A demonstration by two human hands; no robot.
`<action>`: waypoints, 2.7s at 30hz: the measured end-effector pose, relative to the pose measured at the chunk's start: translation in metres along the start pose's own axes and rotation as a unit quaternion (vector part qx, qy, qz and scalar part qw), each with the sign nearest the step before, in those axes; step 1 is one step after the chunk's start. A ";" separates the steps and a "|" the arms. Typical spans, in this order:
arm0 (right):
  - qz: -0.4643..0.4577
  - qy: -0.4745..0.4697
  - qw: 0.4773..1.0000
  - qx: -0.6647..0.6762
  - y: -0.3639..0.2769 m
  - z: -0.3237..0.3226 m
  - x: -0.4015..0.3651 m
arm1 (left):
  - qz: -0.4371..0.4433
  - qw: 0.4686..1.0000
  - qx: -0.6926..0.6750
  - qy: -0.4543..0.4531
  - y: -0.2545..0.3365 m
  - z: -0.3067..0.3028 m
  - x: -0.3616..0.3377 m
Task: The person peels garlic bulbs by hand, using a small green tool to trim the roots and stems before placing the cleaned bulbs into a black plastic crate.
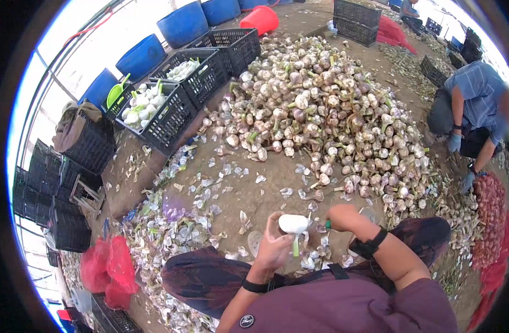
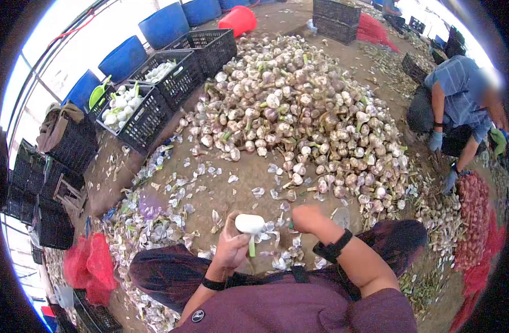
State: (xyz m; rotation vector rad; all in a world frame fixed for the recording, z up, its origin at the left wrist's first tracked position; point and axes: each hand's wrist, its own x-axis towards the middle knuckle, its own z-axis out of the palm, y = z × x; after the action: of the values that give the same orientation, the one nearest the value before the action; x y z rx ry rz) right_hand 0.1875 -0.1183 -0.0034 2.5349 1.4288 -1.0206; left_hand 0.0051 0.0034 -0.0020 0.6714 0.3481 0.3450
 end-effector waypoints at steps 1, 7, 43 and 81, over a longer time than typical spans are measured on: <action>-0.018 -0.028 0.998 0.058 -0.004 -0.005 -0.003 | 0.013 1.000 0.015 0.020 0.000 0.001 0.001; -0.249 0.067 0.818 0.514 -0.042 -0.001 0.000 | -0.018 0.943 0.300 0.146 -0.005 -0.002 0.005; -0.023 -0.174 0.972 0.159 0.072 0.236 0.110 | 0.035 0.913 0.122 0.389 -0.036 -0.015 0.034; -0.075 0.159 0.824 0.539 -0.049 0.016 0.017 | 0.152 0.888 0.423 0.097 -0.037 -0.024 0.018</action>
State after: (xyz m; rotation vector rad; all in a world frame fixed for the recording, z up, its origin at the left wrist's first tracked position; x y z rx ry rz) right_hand 0.1469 -0.0834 -0.0132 3.5119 1.3311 -1.9460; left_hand 0.0183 -0.0034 -0.0472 1.5699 0.5942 0.5672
